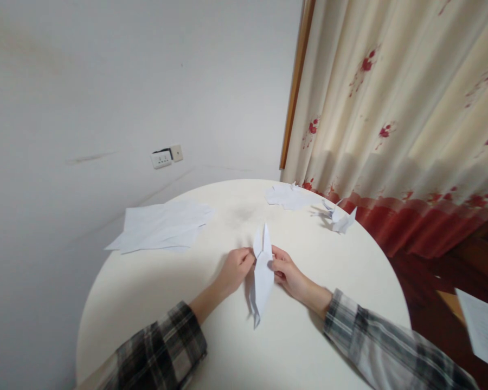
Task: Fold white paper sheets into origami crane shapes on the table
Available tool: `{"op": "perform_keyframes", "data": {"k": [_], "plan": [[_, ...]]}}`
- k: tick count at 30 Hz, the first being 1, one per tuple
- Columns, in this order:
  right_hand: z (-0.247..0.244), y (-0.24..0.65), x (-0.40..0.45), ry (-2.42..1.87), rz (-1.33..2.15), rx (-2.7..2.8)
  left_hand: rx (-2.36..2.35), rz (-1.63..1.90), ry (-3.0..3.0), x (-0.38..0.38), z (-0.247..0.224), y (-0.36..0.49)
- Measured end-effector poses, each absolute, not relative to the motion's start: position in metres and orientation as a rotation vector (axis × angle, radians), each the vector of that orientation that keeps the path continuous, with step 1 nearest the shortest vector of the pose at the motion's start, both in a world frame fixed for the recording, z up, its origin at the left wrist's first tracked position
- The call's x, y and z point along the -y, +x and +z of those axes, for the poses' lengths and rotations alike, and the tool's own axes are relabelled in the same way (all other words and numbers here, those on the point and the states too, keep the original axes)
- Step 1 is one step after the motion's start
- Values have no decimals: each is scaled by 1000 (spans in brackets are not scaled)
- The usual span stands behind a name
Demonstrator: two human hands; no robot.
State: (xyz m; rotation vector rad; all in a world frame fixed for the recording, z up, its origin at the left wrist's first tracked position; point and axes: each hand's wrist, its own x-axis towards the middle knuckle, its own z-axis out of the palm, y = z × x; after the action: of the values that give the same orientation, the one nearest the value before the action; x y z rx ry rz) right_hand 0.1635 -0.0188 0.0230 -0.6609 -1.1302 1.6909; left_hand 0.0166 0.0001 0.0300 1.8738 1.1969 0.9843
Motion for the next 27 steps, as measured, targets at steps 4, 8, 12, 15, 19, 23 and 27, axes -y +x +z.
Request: {"op": "perform_keyframes", "data": {"k": [4,8,12,15,19,23,27], "plan": [[23,165,17,-638,1693,1084,-1081,1007,1714,-6,25,16],[27,164,18,-607,1722,1032,-1016,1005,1613,-9,18,18],[27,163,19,-583,1724,1013,-1001,1022,1478,-9,14,19],[24,163,18,-599,1698,997,-926,1048,1333,-10,14,19],[23,164,16,-580,1679,992,-856,1049,1127,-14,14,17],[24,167,15,-526,1729,1002,-853,1052,936,-17,15,15],[24,169,15,-535,1760,1000,-840,992,788,-15,24,17]]}}
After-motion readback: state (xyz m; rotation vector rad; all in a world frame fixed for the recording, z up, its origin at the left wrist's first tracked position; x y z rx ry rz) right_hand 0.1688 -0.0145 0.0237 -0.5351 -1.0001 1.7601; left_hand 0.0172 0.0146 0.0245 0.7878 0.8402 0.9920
